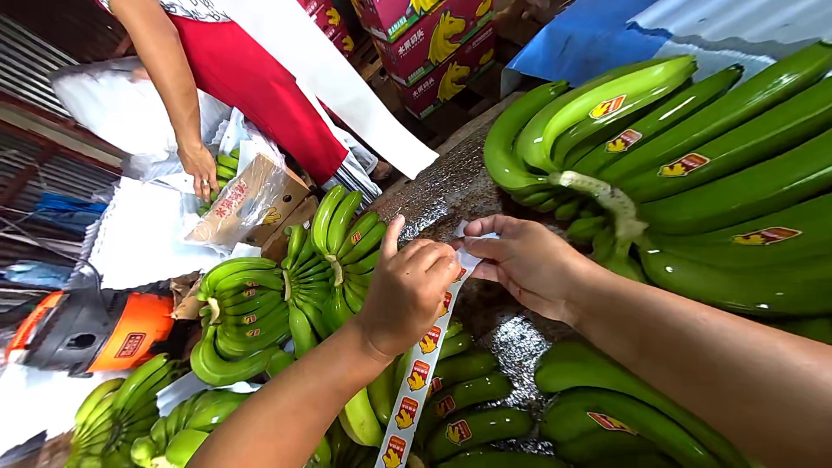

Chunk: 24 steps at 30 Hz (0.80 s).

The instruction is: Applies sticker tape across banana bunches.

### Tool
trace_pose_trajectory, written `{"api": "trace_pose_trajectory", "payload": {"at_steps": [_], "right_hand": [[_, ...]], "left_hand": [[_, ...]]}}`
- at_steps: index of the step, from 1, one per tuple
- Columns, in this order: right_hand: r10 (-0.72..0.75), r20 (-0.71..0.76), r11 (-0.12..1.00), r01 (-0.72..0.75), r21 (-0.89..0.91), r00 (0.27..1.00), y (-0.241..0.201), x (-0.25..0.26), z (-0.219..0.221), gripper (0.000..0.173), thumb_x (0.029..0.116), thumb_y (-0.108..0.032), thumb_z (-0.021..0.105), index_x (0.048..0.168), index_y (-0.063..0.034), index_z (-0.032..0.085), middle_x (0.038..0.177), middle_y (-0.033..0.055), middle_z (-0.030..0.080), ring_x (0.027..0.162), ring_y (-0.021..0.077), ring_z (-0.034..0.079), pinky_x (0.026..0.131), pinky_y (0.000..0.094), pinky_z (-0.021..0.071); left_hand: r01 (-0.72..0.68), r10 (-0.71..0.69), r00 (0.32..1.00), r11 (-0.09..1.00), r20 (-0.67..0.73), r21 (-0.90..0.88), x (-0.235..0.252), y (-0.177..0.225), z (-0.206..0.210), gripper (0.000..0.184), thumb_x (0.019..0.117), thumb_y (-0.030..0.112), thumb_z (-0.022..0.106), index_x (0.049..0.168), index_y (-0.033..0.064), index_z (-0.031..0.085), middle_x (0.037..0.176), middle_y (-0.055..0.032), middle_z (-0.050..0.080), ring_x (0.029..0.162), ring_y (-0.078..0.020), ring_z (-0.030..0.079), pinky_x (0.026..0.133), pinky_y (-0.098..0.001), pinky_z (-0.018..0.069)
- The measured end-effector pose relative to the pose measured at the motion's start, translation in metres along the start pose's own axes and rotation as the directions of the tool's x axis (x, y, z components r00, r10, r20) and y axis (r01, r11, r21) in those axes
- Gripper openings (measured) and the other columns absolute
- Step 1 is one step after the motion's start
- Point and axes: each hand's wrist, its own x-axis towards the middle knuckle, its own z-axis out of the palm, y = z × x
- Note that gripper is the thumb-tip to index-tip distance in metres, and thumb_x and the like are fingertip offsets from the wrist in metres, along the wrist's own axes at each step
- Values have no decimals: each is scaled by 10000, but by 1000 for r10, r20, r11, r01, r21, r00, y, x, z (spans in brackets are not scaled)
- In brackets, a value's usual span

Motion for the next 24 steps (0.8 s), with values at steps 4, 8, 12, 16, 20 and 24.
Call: {"api": "trace_pose_trajectory", "payload": {"at_steps": [4,8,12,16,20,24], "right_hand": [[34,-43,999,-32,39,999,-2,1,-1,173,1016,64,510,1168,-17,500,928,90,648,714,107,675,666,222,582],[-104,-75,992,98,-79,992,0,4,-9,109,1019,54,521,1104,-13,533,987,91,632,791,135,693,739,278,611],[-140,-76,981,128,-142,987,1,4,-7,61,1012,14,569,1048,-34,579,962,67,662,761,115,681,719,261,596],[-159,-56,970,145,-198,986,2,4,-7,186,934,-106,732,1060,-34,616,851,52,693,700,107,677,700,249,581],[-134,-14,930,121,-347,991,5,5,-8,433,824,19,810,1173,-52,563,1057,124,637,901,206,660,773,381,574],[-157,-36,918,133,-373,987,5,8,-6,324,874,74,737,1135,-26,574,1007,140,656,795,200,693,731,356,608]], "left_hand": [[166,-159,986,949,49,-267,4,2,-6,46,905,62,725,875,49,757,972,-50,755,1022,-139,718,1129,-500,437],[473,-336,875,746,349,-469,24,-34,-31,74,1003,65,609,1035,13,650,1028,-63,690,933,-102,678,838,-302,585],[452,-404,634,886,660,108,18,-104,-15,107,1020,46,583,1068,-9,661,1003,-176,691,924,-330,692,842,-551,564],[187,-444,242,894,863,407,-1,-127,26,224,1030,63,541,1198,1,675,1221,-230,674,1187,-443,624,1005,-650,468],[16,-501,137,864,854,504,-5,-122,46,290,1063,50,441,1270,-7,635,1256,-234,664,1210,-436,620,1012,-623,469],[12,-441,390,880,808,475,-2,-115,45,337,1011,-15,521,1334,26,607,1270,-232,642,1233,-408,595,1073,-581,421]]}}
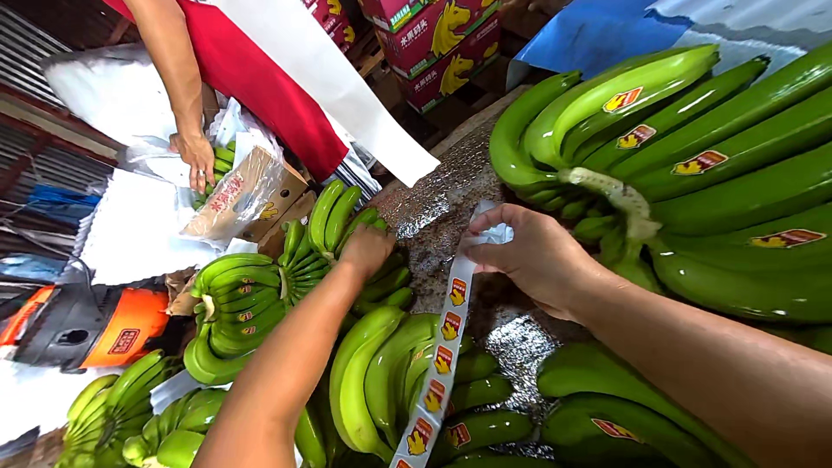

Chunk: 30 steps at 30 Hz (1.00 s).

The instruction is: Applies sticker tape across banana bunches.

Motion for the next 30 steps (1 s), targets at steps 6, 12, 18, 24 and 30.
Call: {"api": "trace_pose_trajectory", "payload": {"at_steps": [6,12,18,24,30], "right_hand": [[95,23,976,-98,192,995,-7,-4,0,253,995,37,590,1231,2,506,954,125,660,715,154,707,657,279,618],[144,64,942,-157,296,988,-7,-7,2,245,1007,42,562,1235,-9,489,946,97,662,727,128,694,676,252,603],[206,84,888,-222,402,975,-9,-8,0,244,1002,62,538,1233,13,476,877,80,630,688,91,657,658,205,573],[238,104,868,-260,422,966,-9,-6,1,271,992,88,522,1247,15,468,878,90,614,672,95,648,653,204,572],[221,89,881,-238,410,971,-7,-5,1,232,994,94,515,1202,-2,480,877,85,628,669,96,654,649,205,574]], "left_hand": [[-479,7,829,524,-559,-704,-63,32,-61,134,911,88,741,1036,43,758,1048,-58,697,929,-119,675,824,-300,588],[-561,78,604,749,-793,-354,-87,71,-53,54,896,76,740,889,46,785,927,-68,727,924,-135,701,842,-277,578],[-475,181,300,880,-937,18,-85,77,-43,87,914,23,698,853,52,753,863,-80,719,880,-196,720,987,-387,555],[-482,227,295,874,-928,60,-87,74,-41,64,944,53,689,925,53,751,918,-80,729,934,-201,720,1022,-411,533],[-523,187,329,852,-926,-13,-84,73,-42,69,926,74,705,882,80,758,940,-73,738,973,-198,718,1026,-420,522]]}}
